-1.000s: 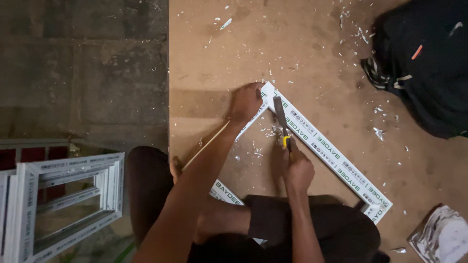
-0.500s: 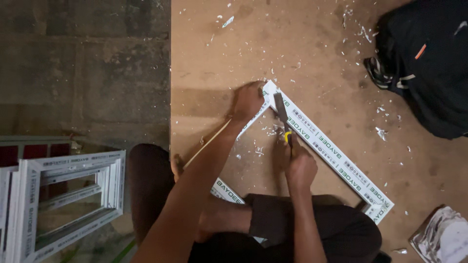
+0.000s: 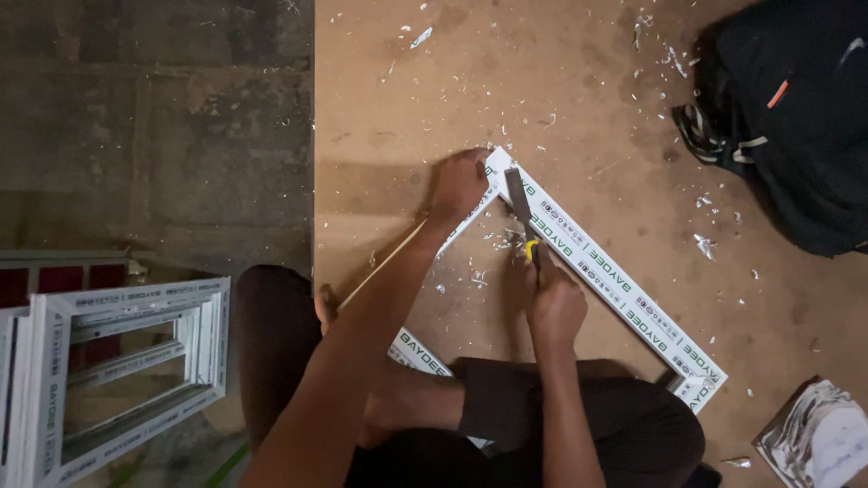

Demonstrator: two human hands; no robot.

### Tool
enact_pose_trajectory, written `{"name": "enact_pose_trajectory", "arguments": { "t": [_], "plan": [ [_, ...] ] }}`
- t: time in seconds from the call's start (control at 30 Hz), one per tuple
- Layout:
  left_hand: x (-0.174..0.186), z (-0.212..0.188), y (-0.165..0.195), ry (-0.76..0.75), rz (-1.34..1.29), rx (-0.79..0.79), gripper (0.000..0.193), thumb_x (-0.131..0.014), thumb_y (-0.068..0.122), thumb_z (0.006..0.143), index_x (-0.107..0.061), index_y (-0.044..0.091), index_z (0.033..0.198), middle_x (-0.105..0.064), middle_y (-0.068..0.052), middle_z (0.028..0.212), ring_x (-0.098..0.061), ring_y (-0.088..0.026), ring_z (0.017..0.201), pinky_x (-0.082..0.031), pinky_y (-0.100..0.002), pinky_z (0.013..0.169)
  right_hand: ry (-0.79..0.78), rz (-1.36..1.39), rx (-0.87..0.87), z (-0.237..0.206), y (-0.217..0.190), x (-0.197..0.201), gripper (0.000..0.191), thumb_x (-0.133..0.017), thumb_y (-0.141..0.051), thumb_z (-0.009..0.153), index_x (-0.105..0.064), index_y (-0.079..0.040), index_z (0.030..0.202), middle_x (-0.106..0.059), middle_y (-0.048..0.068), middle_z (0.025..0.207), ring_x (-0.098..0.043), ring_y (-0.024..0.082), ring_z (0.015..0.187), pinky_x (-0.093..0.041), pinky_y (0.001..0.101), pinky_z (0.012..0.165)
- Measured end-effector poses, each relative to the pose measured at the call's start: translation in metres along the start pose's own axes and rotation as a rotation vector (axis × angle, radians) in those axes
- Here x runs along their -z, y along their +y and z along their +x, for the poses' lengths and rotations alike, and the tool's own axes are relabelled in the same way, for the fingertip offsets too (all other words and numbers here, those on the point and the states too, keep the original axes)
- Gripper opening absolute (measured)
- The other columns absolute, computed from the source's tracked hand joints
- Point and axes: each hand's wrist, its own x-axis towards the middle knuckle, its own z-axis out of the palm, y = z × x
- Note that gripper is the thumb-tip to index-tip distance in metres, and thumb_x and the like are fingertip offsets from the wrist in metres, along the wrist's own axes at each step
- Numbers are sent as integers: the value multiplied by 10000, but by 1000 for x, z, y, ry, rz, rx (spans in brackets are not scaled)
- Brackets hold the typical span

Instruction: The person sits cross-legged on the floor and uses a hand file to smooth the cut corner edge of a white uPVC window frame, repeatedly filing along the frame edge and brushing away plastic shavings with their hand.

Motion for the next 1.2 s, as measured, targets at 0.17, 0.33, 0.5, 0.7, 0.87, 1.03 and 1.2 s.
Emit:
{"name": "enact_pose_trajectory", "arguments": {
  "t": [0.17,0.33,0.5,0.7,0.87,1.03,1.2],
  "plan": [
    [9,-7,12,119,52,-166,338,-655,72,793,-736,77,1122,-744,-184,1028,-713,-364,966,-563,-430,879,67,61,70,2,1,-1,401,-671,-269,957,-710,-146,1337,-705,167,816,-680,364,701,-526,487,607],
    [18,-10,18,60,71,-198,298,-651,124,852,-729,79,1135,-742,-178,1058,-712,-363,998,-561,-426,899,19,-24,51,7,-3,-2,393,-672,-263,976,-704,-165,1356,-693,181,776,-676,376,666,-522,499,590],
    [13,-8,17,51,68,-84,358,-626,109,793,-739,85,1131,-755,-165,1032,-732,-344,964,-575,-422,889,129,-3,107,9,-7,-1,370,-682,-249,950,-715,-164,1309,-716,163,850,-690,367,728,-527,491,601],
    [7,-4,9,147,105,-220,274,-597,77,896,-737,68,1131,-741,-196,1076,-710,-377,1007,-554,-447,923,116,20,102,11,-11,3,362,-692,-255,951,-719,-131,1290,-723,195,896,-689,394,749,-536,512,627],
    [2,-3,4,135,89,-172,319,-598,59,853,-743,76,1137,-748,-194,1049,-715,-372,993,-559,-442,910,75,62,33,10,-11,3,350,-693,-240,931,-740,-142,1263,-726,189,890,-694,394,762,-544,513,661],
    [1,-4,4,169,68,-182,301,-608,65,869,-744,74,1137,-747,-189,1063,-717,-366,1001,-566,-431,909,186,61,196,9,-8,3,334,-667,-207,986,-714,-116,1304,-744,191,1028,-698,401,857,-528,502,661],
    [4,-3,7,145,81,-186,329,-650,84,808,-746,67,1122,-740,-201,1039,-707,-379,985,-555,-446,891,96,68,109,11,-7,2,389,-676,-223,948,-695,-96,1316,-734,194,1051,-694,394,895,-545,505,722]
  ]
}}
